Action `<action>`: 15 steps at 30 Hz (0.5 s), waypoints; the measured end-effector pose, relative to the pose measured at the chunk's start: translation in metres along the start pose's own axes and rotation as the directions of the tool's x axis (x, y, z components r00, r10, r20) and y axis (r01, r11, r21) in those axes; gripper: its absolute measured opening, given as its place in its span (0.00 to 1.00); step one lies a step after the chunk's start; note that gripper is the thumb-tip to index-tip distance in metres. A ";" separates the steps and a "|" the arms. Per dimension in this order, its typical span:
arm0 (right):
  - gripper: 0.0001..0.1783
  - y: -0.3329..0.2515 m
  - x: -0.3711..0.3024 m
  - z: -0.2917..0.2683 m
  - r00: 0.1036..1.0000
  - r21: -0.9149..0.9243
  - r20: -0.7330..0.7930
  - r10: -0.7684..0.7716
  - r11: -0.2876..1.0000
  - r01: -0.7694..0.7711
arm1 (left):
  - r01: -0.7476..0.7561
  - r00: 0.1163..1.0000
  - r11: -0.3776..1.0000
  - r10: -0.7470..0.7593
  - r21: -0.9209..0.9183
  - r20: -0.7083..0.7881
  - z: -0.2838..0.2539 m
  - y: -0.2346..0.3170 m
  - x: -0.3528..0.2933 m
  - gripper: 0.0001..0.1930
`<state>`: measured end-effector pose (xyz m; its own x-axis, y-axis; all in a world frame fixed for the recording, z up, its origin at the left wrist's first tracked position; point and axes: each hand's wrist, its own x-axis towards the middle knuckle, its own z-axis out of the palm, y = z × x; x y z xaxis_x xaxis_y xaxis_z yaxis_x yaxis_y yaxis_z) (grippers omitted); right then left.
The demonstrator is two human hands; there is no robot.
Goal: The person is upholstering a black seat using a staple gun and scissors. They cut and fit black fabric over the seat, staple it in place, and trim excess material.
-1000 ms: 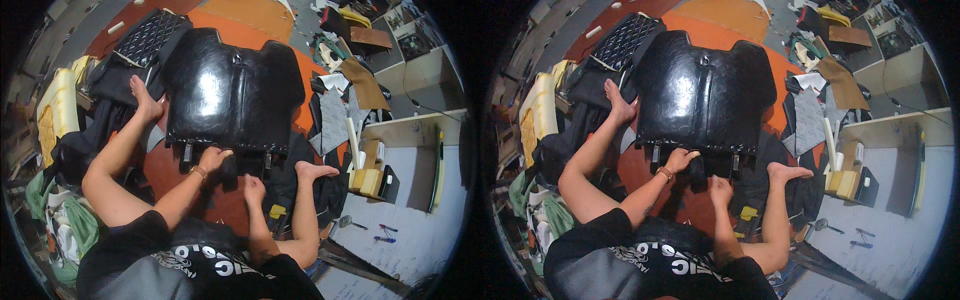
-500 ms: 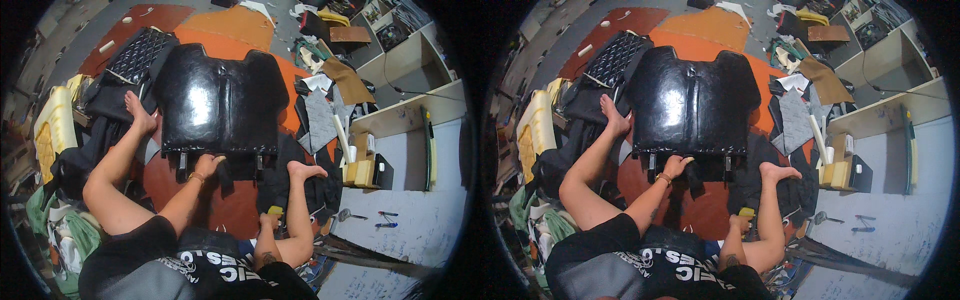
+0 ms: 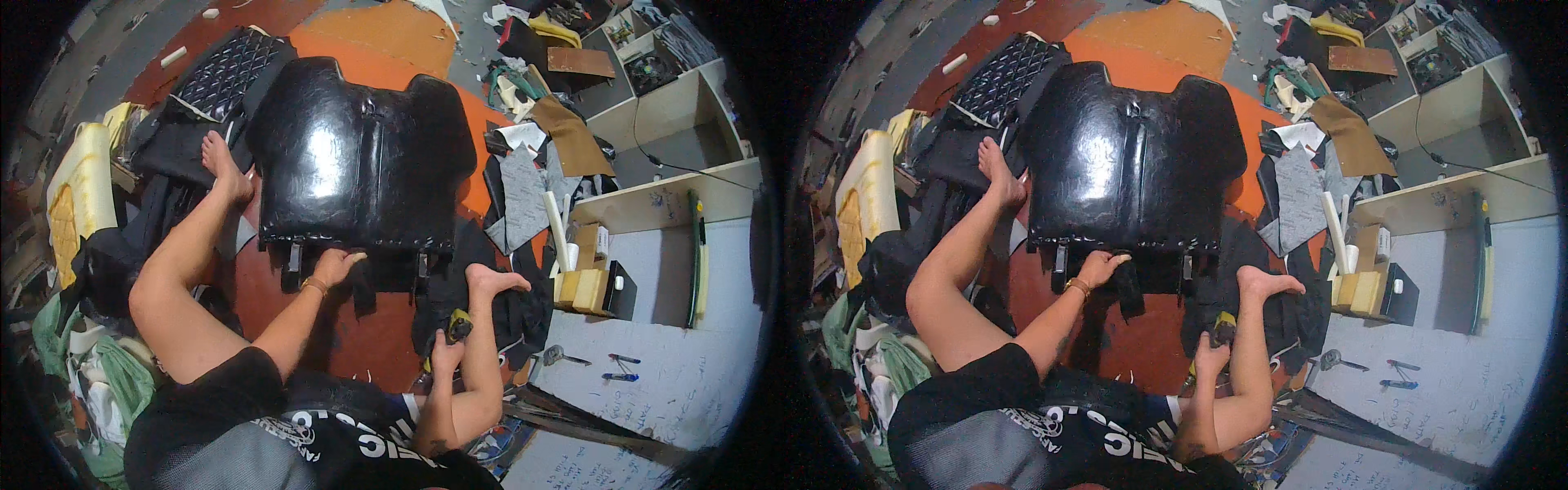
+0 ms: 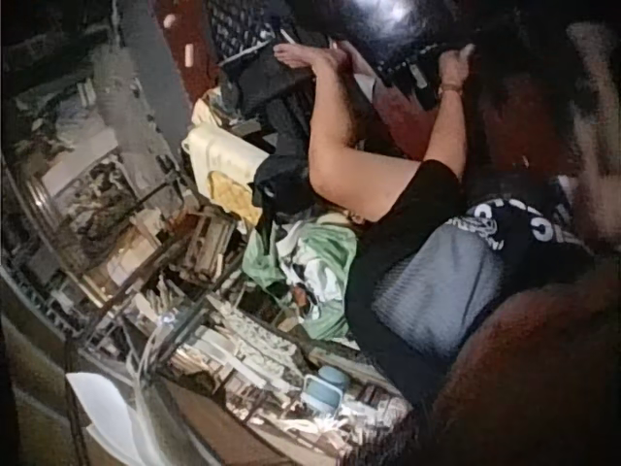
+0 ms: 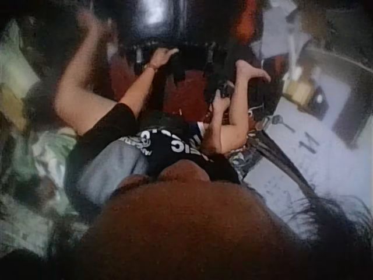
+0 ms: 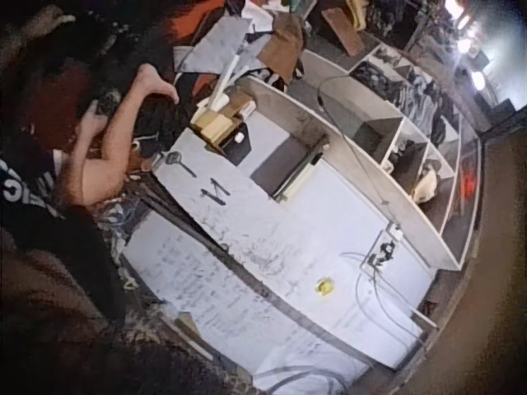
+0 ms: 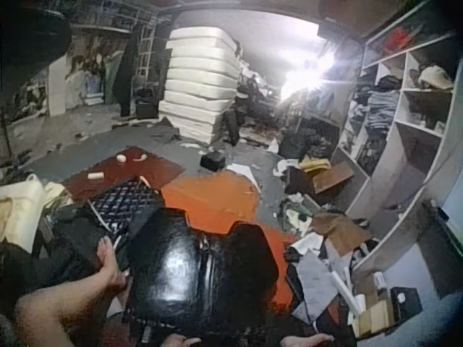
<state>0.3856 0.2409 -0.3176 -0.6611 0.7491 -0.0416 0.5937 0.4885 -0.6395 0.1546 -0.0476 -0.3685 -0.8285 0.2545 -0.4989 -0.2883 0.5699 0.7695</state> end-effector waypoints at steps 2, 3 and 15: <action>0.18 -0.070 -0.007 -0.006 0.967 0.284 0.223 0.119 0.942 -0.181 | -0.005 1.000 0.999 0.006 0.041 -0.018 -0.006 -0.008 0.011 0.38; 0.15 -0.106 -0.016 -0.015 0.928 0.386 0.335 0.166 0.874 -0.296 | 0.008 1.000 0.998 -0.007 0.055 -0.010 -0.002 -0.012 0.012 0.38; 0.15 -0.150 -0.028 0.104 0.922 0.538 0.341 -0.186 0.842 -0.029 | -0.098 0.994 0.975 0.106 0.198 -0.031 0.013 -0.019 0.014 0.26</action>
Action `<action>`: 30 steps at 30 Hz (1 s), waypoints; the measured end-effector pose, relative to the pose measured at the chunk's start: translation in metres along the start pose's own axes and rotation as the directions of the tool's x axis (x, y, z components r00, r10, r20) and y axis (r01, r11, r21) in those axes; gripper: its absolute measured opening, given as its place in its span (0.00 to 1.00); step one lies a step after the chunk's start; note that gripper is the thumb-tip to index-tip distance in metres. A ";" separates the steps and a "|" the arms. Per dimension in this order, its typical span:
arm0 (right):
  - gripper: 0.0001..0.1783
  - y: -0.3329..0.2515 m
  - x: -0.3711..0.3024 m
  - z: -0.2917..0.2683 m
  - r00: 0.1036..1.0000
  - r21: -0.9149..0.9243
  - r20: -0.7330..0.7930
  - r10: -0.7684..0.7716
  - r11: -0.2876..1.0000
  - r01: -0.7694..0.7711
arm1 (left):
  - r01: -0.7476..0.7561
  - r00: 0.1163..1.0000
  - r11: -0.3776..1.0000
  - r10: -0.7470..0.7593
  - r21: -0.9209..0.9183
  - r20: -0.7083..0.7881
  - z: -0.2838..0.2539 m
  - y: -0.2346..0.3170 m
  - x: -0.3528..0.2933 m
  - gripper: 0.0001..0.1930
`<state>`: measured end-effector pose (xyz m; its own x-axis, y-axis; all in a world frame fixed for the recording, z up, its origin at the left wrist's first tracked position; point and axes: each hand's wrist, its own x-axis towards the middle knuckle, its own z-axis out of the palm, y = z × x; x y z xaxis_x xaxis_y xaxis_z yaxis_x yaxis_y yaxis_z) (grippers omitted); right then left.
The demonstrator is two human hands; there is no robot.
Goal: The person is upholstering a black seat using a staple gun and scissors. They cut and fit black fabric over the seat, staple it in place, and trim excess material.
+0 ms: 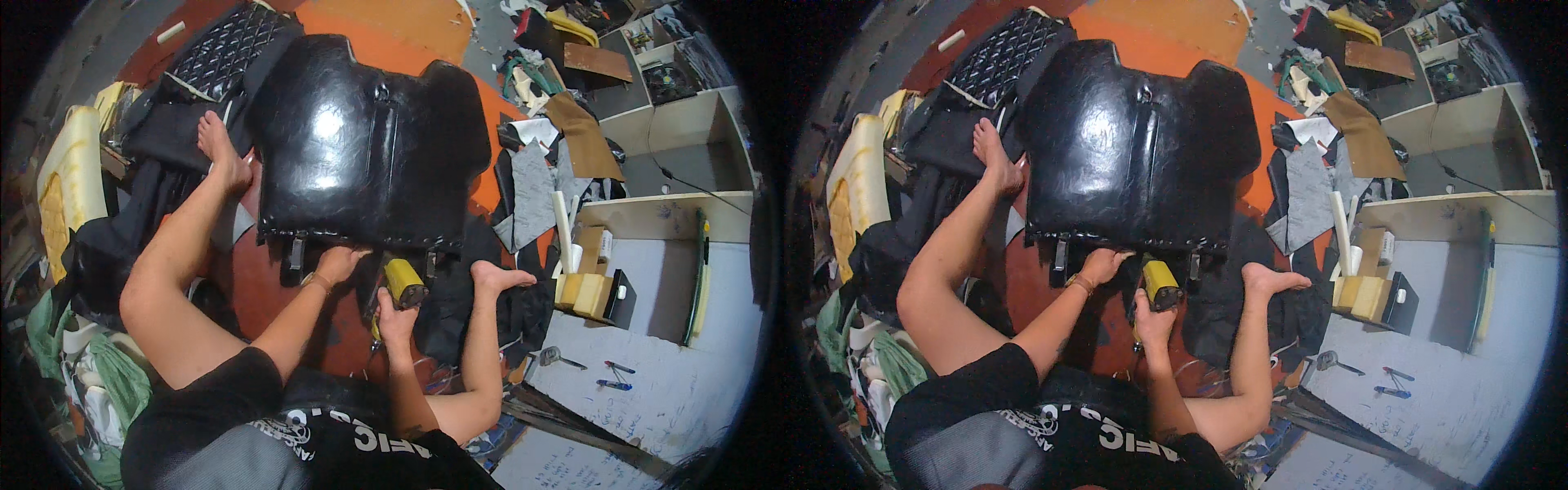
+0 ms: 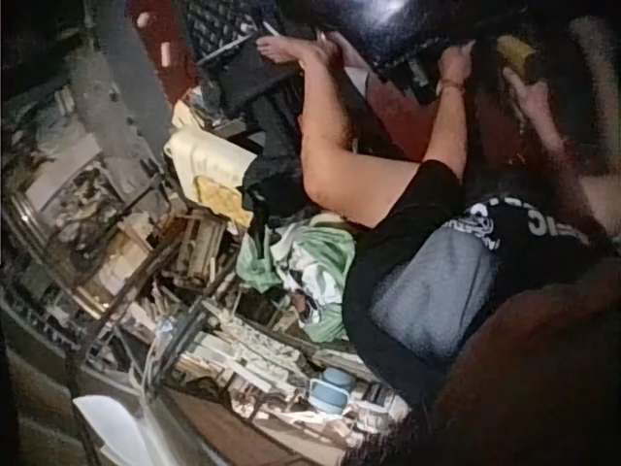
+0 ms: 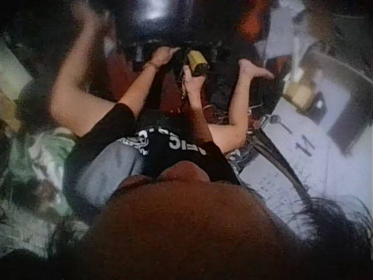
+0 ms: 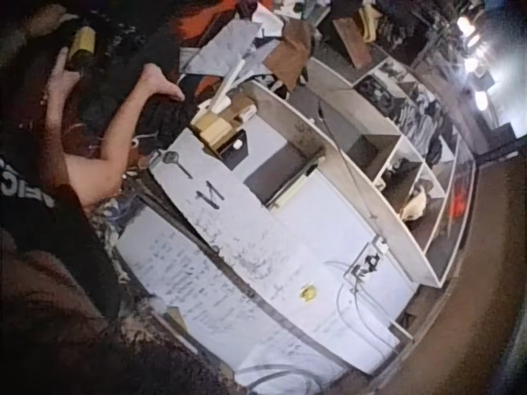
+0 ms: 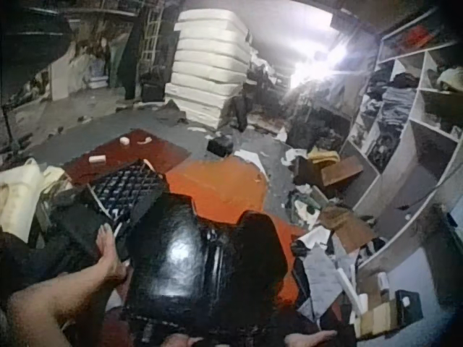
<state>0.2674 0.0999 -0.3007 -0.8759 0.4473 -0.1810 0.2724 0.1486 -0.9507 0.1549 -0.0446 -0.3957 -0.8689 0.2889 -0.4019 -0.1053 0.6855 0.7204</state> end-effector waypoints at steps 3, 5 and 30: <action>0.15 0.008 -0.004 0.001 1.000 -0.005 0.000 0.022 1.000 -0.022 | 0.035 0.998 0.999 -0.037 0.037 0.057 -0.001 0.001 -0.001 0.24; 0.15 0.007 -0.004 0.003 1.000 0.015 -0.011 0.016 1.000 -0.016 | 0.044 0.995 0.997 -0.048 0.056 0.082 -0.007 0.010 -0.002 0.24; 0.19 -0.039 0.001 0.031 0.991 -0.241 -0.135 -0.027 0.970 -0.006 | 0.099 0.993 0.995 -0.101 0.029 0.063 -0.008 0.015 -0.006 0.26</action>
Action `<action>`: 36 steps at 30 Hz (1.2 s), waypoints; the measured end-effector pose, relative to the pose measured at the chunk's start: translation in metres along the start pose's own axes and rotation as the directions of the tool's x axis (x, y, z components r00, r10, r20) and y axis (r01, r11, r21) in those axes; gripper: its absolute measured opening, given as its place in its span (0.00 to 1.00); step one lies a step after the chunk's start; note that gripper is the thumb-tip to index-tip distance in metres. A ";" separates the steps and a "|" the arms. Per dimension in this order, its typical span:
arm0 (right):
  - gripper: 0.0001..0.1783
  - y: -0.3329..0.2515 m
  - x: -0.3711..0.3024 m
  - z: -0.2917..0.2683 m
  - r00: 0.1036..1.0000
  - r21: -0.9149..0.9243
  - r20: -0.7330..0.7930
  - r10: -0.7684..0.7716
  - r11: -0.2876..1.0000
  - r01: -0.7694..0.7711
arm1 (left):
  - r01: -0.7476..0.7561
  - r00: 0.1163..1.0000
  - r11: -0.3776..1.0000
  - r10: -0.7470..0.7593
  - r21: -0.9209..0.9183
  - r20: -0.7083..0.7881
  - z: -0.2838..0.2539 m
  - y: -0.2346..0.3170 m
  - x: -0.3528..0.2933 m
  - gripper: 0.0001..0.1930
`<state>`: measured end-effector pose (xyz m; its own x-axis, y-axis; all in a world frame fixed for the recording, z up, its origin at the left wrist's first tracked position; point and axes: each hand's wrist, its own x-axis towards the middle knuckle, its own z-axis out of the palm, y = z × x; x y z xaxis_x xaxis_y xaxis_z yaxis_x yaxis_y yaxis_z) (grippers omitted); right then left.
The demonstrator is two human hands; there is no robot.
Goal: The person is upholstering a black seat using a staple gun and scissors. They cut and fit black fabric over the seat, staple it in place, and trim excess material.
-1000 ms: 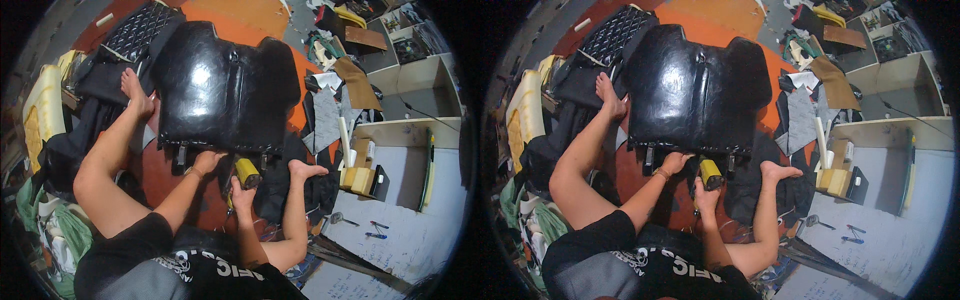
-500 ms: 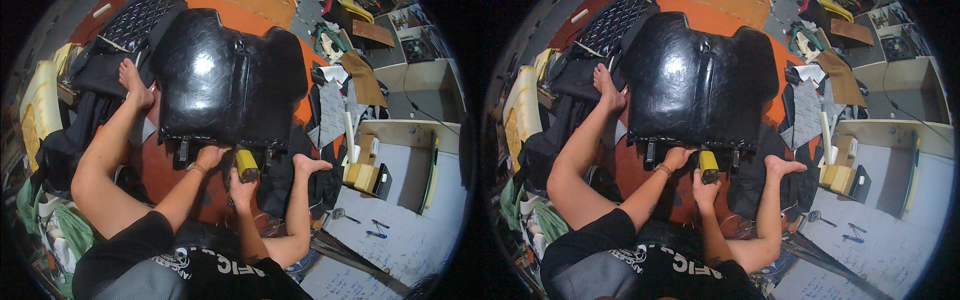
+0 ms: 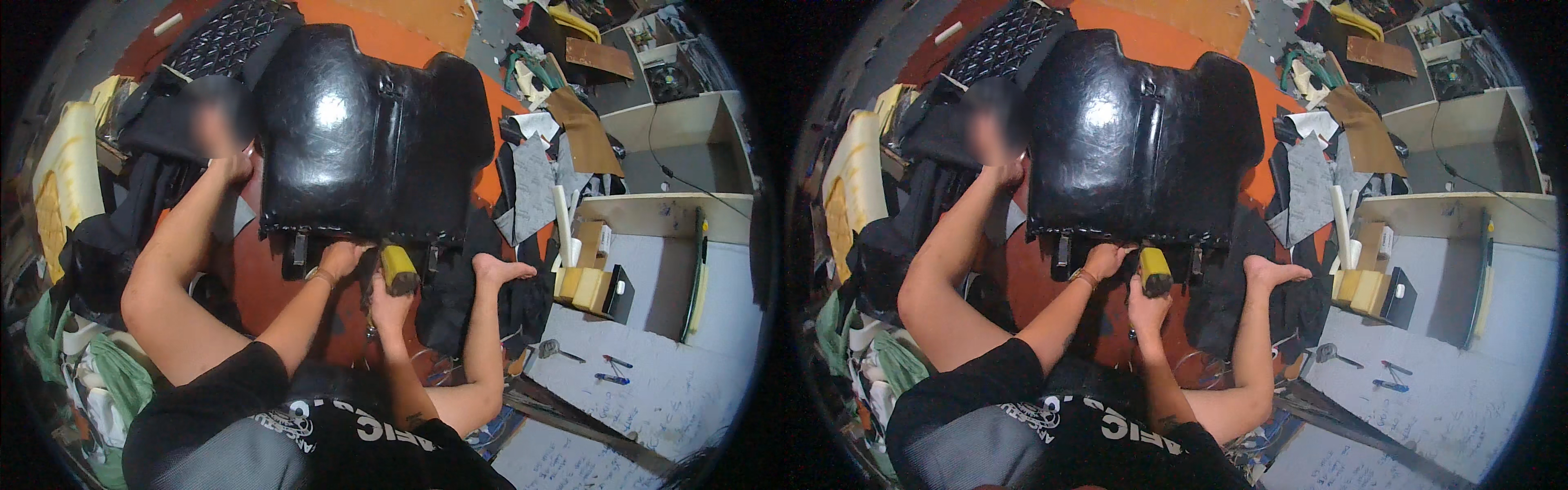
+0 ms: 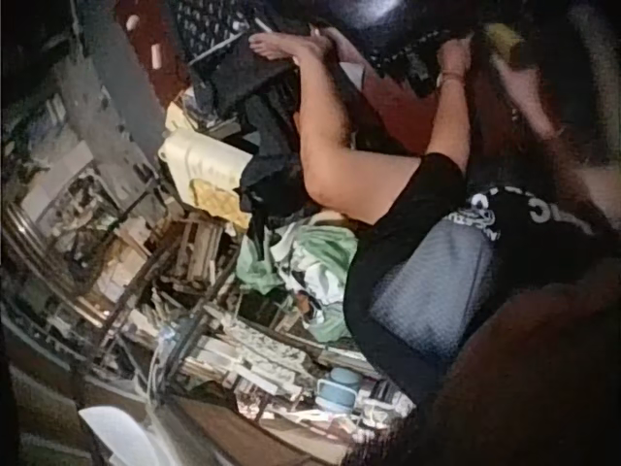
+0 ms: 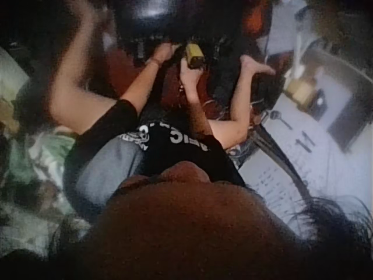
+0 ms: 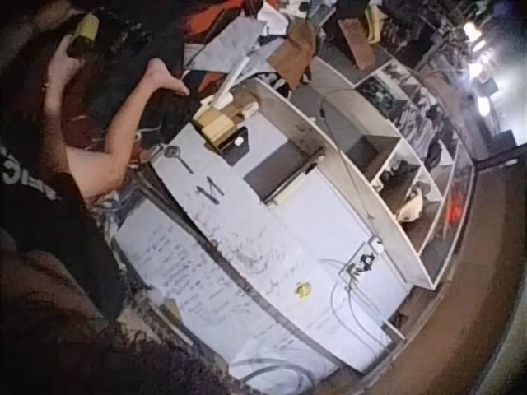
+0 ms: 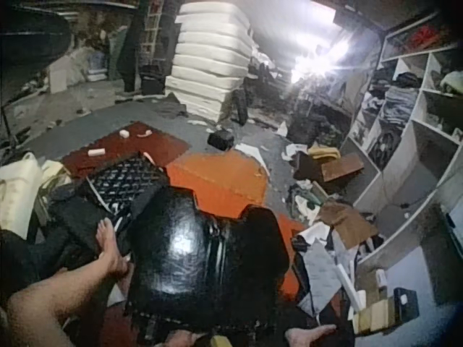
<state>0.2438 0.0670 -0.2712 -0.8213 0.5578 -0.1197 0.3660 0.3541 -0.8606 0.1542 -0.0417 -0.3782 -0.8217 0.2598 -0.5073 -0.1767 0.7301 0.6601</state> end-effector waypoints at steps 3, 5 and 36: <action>0.19 0.004 -0.011 0.006 1.000 0.098 0.011 0.027 0.995 -0.028 | -0.033 0.999 0.998 0.033 0.057 0.013 0.002 -0.005 0.007 0.27; 0.19 0.005 -0.019 0.009 1.000 0.075 0.021 0.006 0.997 -0.008 | -0.037 0.999 0.998 0.035 0.060 0.029 0.007 -0.013 0.007 0.27; 0.17 -0.030 -0.012 0.025 0.977 -0.234 0.173 0.124 0.969 -0.082 | -0.088 0.992 0.992 0.079 0.089 0.097 0.020 -0.034 0.015 0.21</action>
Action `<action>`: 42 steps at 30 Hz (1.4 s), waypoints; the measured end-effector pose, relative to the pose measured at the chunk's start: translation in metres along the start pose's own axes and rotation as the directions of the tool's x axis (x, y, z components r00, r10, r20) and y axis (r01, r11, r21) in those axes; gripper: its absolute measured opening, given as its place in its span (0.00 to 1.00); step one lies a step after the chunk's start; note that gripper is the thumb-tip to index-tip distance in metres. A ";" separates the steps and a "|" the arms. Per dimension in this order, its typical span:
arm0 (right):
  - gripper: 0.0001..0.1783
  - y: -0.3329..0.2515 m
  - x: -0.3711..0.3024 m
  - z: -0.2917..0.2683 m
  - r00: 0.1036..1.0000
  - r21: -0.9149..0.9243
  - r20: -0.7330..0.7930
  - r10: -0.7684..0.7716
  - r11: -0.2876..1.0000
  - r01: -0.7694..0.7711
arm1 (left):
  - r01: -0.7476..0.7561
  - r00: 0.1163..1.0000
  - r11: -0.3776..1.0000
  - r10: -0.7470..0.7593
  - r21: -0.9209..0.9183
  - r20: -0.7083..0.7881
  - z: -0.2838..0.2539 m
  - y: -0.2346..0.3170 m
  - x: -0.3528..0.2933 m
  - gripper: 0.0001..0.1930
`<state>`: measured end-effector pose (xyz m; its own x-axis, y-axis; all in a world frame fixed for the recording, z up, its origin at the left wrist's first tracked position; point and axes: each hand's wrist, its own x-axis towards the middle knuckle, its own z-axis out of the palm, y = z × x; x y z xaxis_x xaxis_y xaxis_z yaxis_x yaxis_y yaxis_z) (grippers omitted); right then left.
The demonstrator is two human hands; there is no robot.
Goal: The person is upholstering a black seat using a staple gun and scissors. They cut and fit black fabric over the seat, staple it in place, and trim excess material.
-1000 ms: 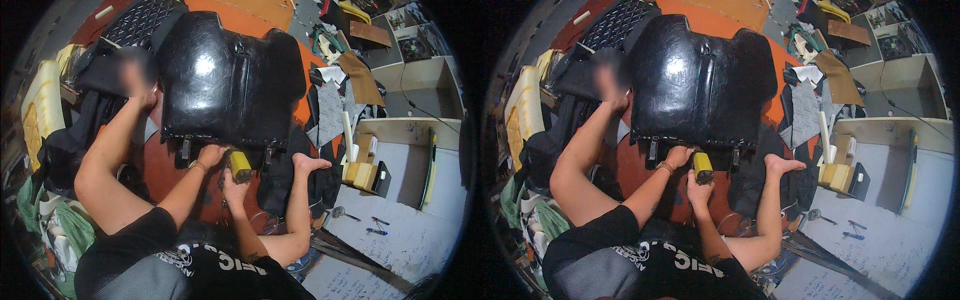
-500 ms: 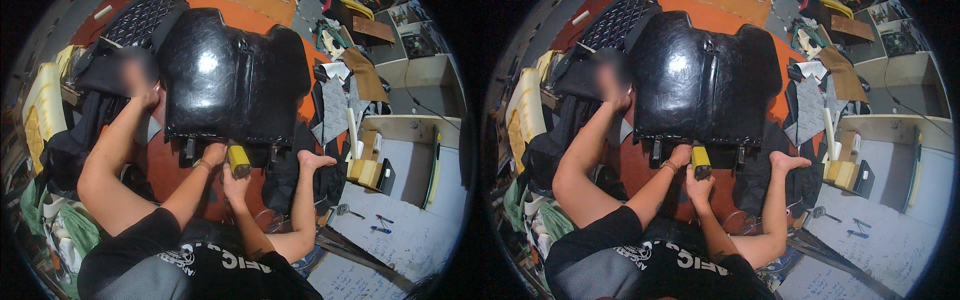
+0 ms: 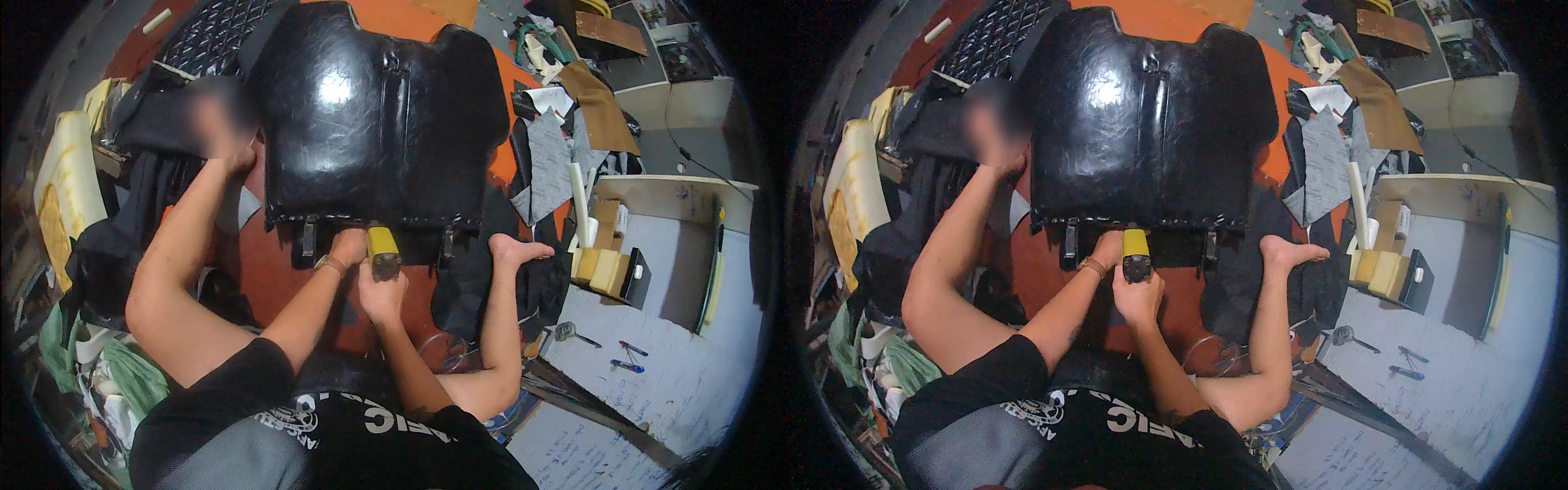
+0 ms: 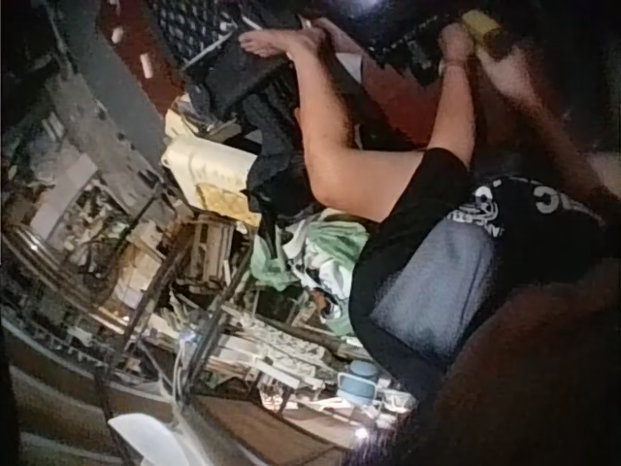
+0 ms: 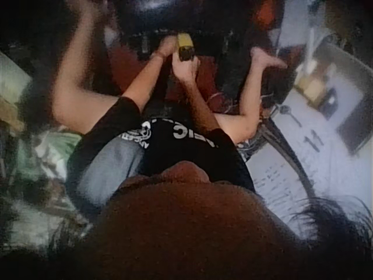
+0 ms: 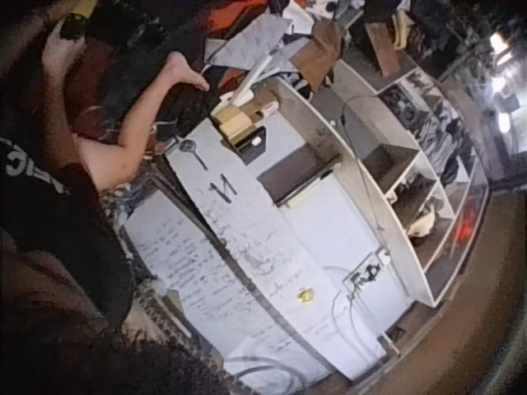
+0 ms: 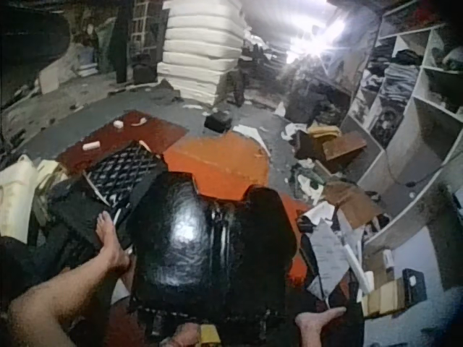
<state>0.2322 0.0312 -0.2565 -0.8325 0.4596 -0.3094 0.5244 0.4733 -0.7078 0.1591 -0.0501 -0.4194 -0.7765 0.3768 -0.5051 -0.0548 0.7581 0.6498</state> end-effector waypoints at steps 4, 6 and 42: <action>0.18 0.016 0.004 0.004 0.998 0.060 -0.040 -0.041 0.997 0.044 | 0.031 0.997 0.999 -0.033 0.031 0.068 -0.023 0.023 -0.006 0.22; 0.18 0.024 0.002 0.004 0.994 0.113 -0.069 -0.087 0.989 0.094 | 0.061 0.997 0.998 -0.061 0.005 0.044 -0.022 0.024 -0.006 0.23; 0.18 0.047 0.000 0.013 0.989 0.232 -0.130 -0.069 0.968 0.097 | 0.011 0.995 0.999 -0.015 -0.047 -0.094 -0.013 0.019 -0.003 0.24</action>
<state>0.2546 0.0432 -0.2978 -0.8362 0.5197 -0.1751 0.3850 0.3288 -0.8624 0.1521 -0.0442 -0.3980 -0.8312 0.3136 -0.4590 -0.0924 0.7363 0.6703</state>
